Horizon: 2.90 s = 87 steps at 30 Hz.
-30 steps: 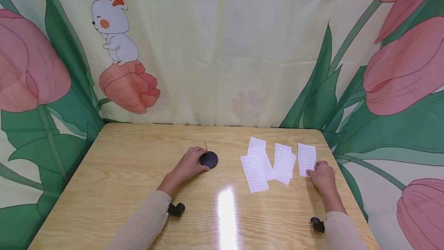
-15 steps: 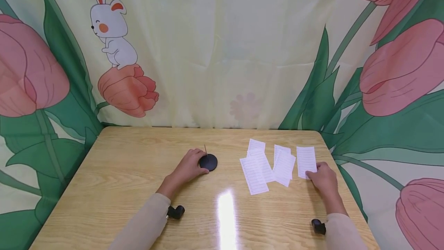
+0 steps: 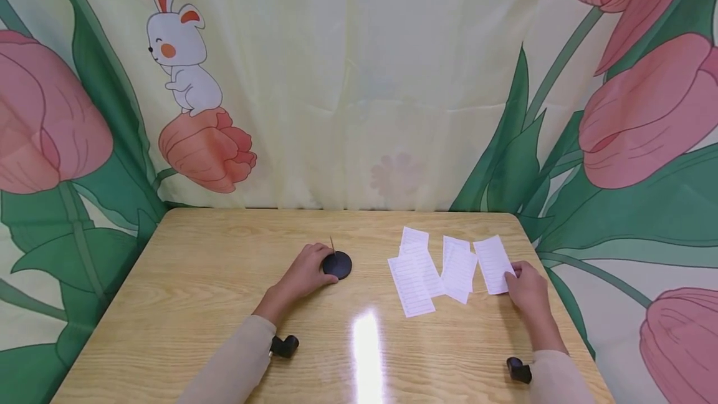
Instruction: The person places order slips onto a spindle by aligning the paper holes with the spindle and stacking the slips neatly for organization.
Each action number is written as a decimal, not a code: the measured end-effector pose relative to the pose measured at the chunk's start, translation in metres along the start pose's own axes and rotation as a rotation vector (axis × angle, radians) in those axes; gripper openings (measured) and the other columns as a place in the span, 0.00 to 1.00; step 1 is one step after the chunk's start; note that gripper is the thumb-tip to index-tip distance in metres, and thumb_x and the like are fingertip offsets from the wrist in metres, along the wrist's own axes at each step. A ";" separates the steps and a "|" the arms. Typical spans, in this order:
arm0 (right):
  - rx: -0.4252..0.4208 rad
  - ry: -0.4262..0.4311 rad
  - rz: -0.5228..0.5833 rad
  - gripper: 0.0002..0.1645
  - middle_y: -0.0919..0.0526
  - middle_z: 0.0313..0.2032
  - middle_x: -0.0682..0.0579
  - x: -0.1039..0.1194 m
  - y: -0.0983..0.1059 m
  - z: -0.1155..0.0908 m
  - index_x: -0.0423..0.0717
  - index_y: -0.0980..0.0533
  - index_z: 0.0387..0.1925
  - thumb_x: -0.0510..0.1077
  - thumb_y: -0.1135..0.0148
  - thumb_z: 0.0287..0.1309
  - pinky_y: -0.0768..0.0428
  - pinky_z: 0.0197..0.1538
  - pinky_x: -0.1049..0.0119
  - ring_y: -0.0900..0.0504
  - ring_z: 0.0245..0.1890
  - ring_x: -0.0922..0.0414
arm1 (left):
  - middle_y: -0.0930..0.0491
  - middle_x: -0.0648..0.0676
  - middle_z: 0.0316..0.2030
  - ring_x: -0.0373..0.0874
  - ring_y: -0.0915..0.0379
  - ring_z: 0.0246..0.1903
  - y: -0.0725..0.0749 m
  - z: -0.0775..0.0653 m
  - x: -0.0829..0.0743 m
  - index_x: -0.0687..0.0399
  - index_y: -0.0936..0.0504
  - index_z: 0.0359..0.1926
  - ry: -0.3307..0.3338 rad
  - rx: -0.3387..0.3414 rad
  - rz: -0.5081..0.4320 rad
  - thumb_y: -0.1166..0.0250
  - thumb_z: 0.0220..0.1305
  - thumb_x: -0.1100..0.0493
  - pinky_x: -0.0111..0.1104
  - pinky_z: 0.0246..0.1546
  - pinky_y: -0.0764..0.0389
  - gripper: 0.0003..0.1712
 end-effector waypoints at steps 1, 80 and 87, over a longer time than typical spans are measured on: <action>-0.003 0.003 0.006 0.27 0.27 0.53 0.26 0.000 0.001 0.000 0.22 0.36 0.65 0.41 0.49 0.75 0.23 0.49 0.48 0.28 0.49 0.36 | 0.22 0.55 0.62 0.54 0.30 0.62 0.000 0.000 0.000 0.54 0.21 0.65 0.002 0.001 -0.002 0.21 0.57 0.46 0.50 0.63 0.26 0.38; 0.069 0.597 0.146 0.15 0.13 0.45 0.40 0.199 -0.005 -0.058 0.37 0.20 0.55 0.39 0.36 0.71 0.20 0.39 0.72 0.16 0.41 0.48 | 0.15 0.55 0.46 0.48 0.19 0.48 0.104 0.006 -0.060 0.60 0.17 0.57 -0.235 -0.293 -0.241 0.37 0.76 0.55 0.45 0.51 0.18 0.17; 0.093 0.654 0.178 0.14 0.12 0.43 0.44 0.218 -0.012 -0.066 0.39 0.19 0.53 0.40 0.35 0.70 0.19 0.40 0.71 0.16 0.40 0.51 | 0.14 0.55 0.42 0.46 0.18 0.42 0.106 0.013 -0.070 0.61 0.15 0.52 -0.226 -0.295 -0.354 0.38 0.76 0.58 0.39 0.45 0.16 0.13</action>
Point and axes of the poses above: each hand's wrist, its own z-axis towards the middle knuckle, its own y-axis out of the back of the hand, x = y × z, the point moved 2 cm from there along z, towards the middle knuckle
